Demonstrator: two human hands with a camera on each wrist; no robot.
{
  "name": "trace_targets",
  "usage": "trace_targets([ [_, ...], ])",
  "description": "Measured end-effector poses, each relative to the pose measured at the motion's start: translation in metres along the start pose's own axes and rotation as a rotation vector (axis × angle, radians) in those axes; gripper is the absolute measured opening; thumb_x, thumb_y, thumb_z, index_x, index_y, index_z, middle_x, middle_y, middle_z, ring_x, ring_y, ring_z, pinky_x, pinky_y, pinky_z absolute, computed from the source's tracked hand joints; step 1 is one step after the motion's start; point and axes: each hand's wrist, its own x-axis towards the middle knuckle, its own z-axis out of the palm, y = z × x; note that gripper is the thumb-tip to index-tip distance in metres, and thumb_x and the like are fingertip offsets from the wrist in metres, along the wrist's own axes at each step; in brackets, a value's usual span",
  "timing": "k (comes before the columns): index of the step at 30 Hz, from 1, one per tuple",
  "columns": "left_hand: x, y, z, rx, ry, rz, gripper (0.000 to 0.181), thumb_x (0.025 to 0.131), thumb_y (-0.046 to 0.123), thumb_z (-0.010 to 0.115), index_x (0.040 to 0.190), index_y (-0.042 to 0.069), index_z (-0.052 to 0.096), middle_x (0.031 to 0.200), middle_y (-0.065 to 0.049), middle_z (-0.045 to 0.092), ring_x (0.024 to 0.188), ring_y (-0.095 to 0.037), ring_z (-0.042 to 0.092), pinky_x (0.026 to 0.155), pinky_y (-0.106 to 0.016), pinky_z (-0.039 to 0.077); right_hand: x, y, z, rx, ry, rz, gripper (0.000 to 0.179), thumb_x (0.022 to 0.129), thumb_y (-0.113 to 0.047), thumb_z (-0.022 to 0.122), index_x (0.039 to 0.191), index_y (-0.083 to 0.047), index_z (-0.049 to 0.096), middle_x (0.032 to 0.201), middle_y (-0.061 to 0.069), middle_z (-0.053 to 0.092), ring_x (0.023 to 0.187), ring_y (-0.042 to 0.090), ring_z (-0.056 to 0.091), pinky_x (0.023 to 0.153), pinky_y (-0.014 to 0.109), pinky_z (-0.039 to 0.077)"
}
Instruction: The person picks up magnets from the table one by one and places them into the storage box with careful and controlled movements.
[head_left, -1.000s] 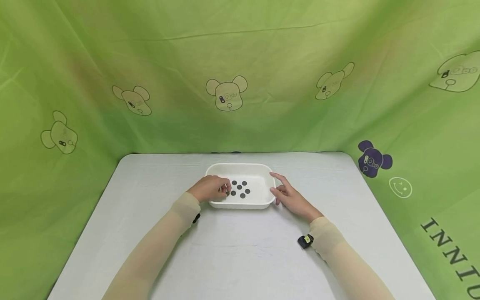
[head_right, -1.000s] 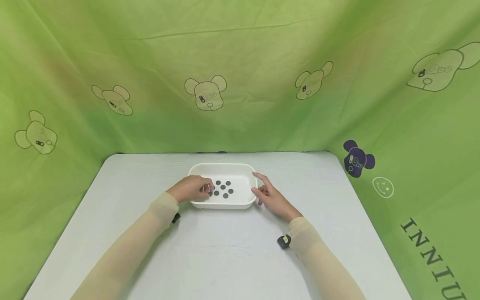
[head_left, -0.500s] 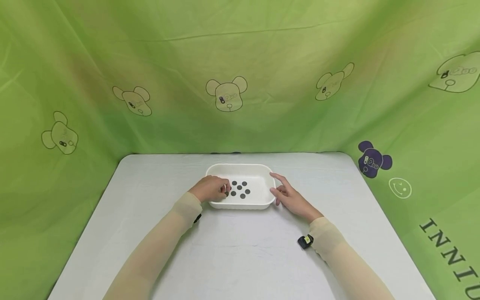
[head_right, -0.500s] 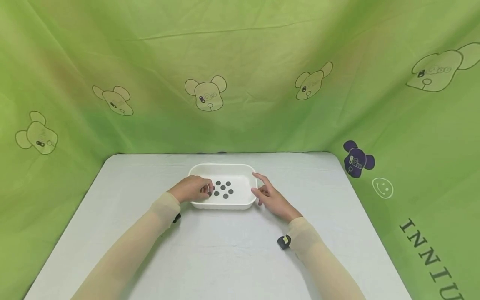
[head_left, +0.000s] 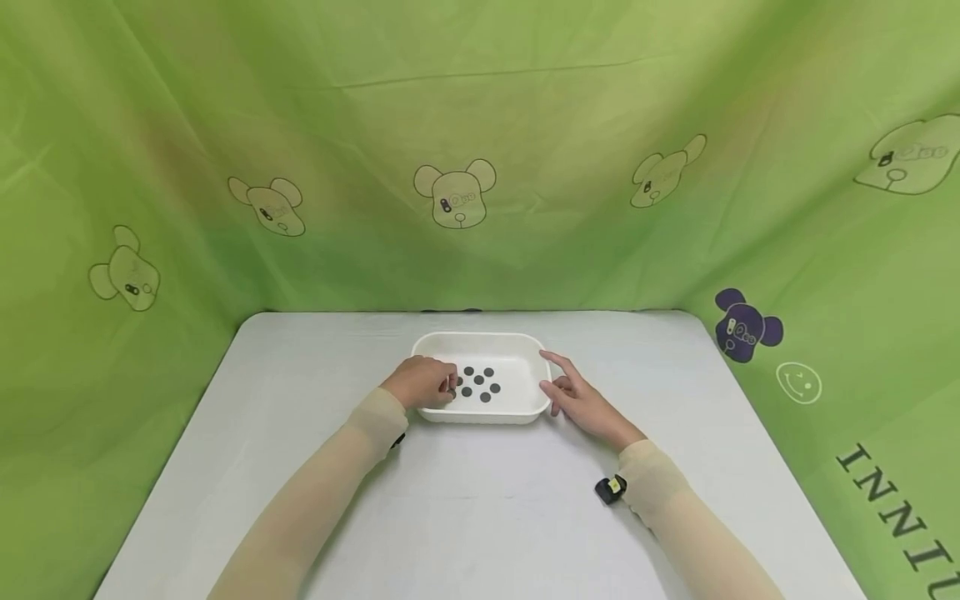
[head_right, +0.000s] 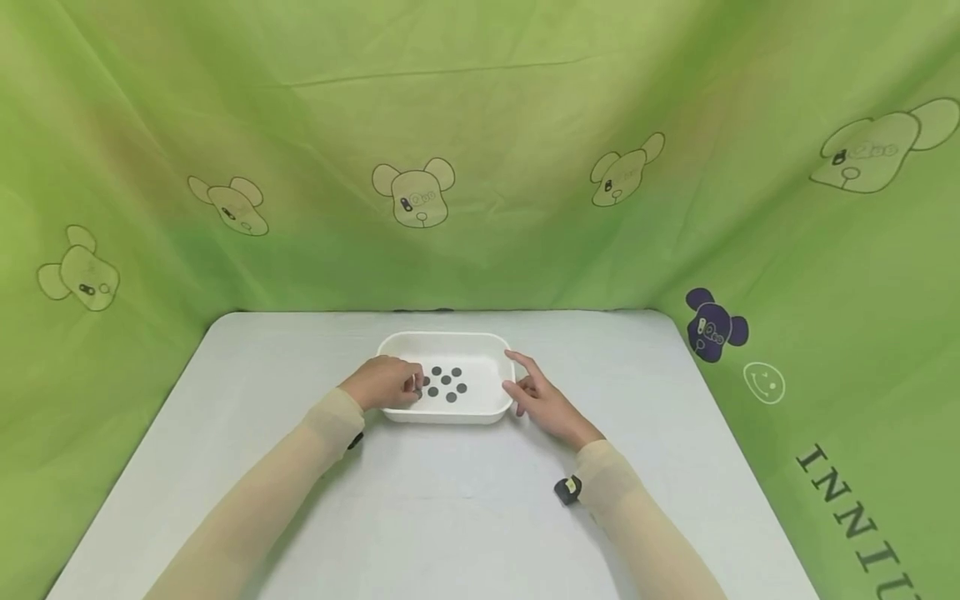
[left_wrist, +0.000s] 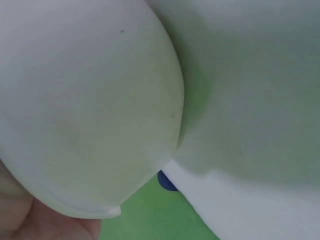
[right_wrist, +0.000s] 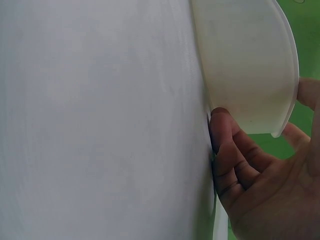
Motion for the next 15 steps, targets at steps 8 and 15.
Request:
trace_targets([
  [8, -0.0006, 0.0023, -0.0024, 0.041, -0.003, 0.004, 0.011, 0.097, 0.023, 0.08, 0.096, 0.019, 0.07, 0.082, 0.009, 0.067, 0.077, -0.012, 0.06, 0.083, -0.036, 0.051, 0.0009, 0.0004, 0.0005, -0.005, 0.004, -0.007, 0.065, 0.112, -0.051, 0.053, 0.169, -0.042, 0.022, 0.098, 0.01, 0.069, 0.082, 0.024, 0.061, 0.082, 0.038, 0.048],
  [15, 0.0003, 0.0019, -0.002, 0.041, -0.018, -0.005, 0.011, 0.097, 0.023, 0.08, 0.096, 0.02, 0.069, 0.083, 0.01, 0.067, 0.078, -0.011, 0.06, 0.083, -0.036, 0.051, 0.0006, 0.0001, 0.001, 0.001, -0.003, -0.014, 0.064, 0.113, -0.048, 0.053, 0.169, -0.041, 0.022, 0.099, 0.011, 0.069, 0.08, 0.024, 0.061, 0.078, 0.036, 0.05],
])
